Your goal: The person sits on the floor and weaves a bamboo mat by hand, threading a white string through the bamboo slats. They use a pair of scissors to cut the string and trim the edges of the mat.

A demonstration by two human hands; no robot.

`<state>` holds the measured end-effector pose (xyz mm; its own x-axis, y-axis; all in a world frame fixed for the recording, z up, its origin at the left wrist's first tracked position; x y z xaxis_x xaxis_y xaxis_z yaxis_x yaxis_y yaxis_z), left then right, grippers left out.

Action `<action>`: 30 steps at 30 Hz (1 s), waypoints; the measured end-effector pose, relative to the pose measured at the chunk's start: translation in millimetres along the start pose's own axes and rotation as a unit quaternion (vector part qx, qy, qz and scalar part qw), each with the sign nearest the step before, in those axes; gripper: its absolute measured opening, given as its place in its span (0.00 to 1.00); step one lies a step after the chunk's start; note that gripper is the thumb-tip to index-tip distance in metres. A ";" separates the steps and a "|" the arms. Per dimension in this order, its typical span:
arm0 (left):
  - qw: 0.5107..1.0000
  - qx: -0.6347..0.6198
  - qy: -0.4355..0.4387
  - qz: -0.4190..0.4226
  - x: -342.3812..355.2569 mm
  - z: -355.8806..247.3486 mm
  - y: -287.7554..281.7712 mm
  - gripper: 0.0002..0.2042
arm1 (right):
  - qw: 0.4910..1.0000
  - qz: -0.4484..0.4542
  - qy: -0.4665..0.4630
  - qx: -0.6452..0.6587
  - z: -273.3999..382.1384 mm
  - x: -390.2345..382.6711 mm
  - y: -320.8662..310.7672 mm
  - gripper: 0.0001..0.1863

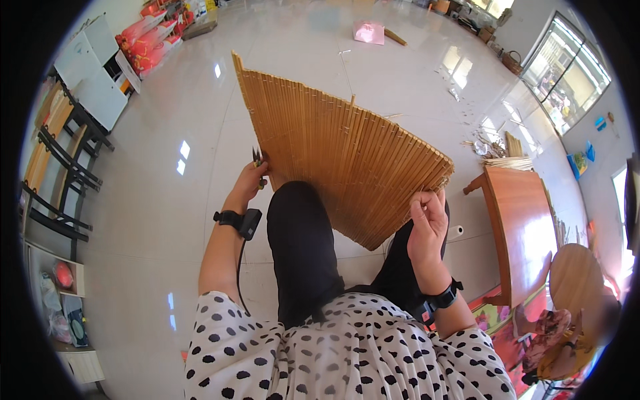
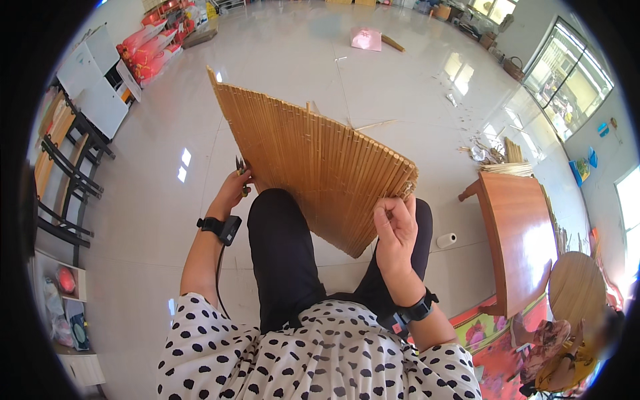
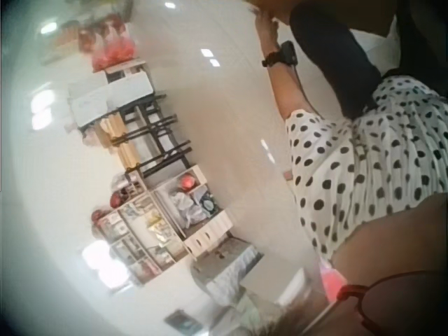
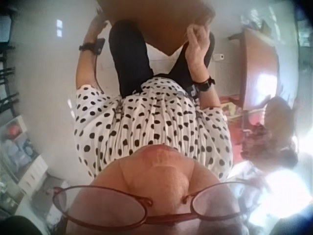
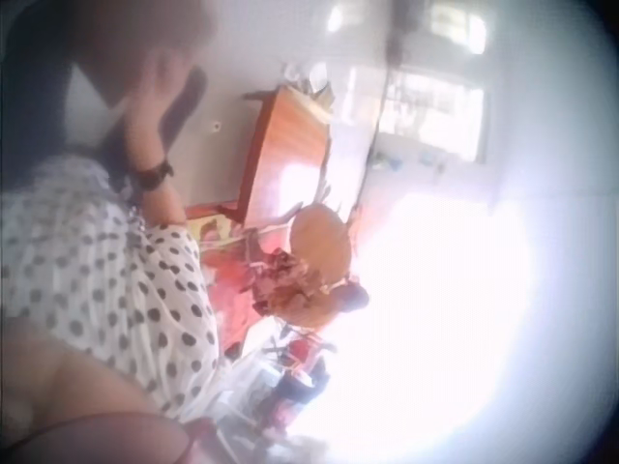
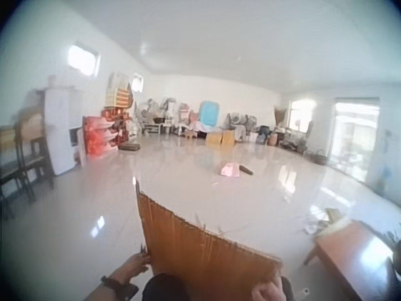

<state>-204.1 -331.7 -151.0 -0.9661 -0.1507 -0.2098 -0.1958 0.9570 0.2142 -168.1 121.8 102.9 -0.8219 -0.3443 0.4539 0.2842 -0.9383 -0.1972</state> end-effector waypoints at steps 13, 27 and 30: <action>0.990 -0.084 -0.074 0.082 55.7 92.8 14.3 0.11 | 0.985 -0.011 0.002 -0.174 -6.1 -36.9 37.9 0.01; 0.998 0.001 -0.007 -0.055 -27.5 -11.5 42.4 0.17 | 0.979 0.015 0.031 -0.200 -39.4 -36.4 77.1 0.06; 0.999 -0.005 0.050 0.017 -93.2 -81.4 101.5 0.19 | 0.978 0.021 0.013 -0.209 -37.8 -34.7 83.6 0.06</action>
<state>-147.7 -240.7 -32.0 -0.9839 -0.1432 -0.1067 -0.1645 0.9594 0.2290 -134.5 56.5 37.8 -0.8273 -0.3770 0.4165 0.0959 -0.8253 -0.5565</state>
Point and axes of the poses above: each hand's wrist, its own x-axis towards the middle knuckle, its own y-axis out of the palm, z = x × y, the point moved 8 cm from there along x, towards the middle knuckle, and after that the axes turned 11 degrees about z, right-handed, at the moved point
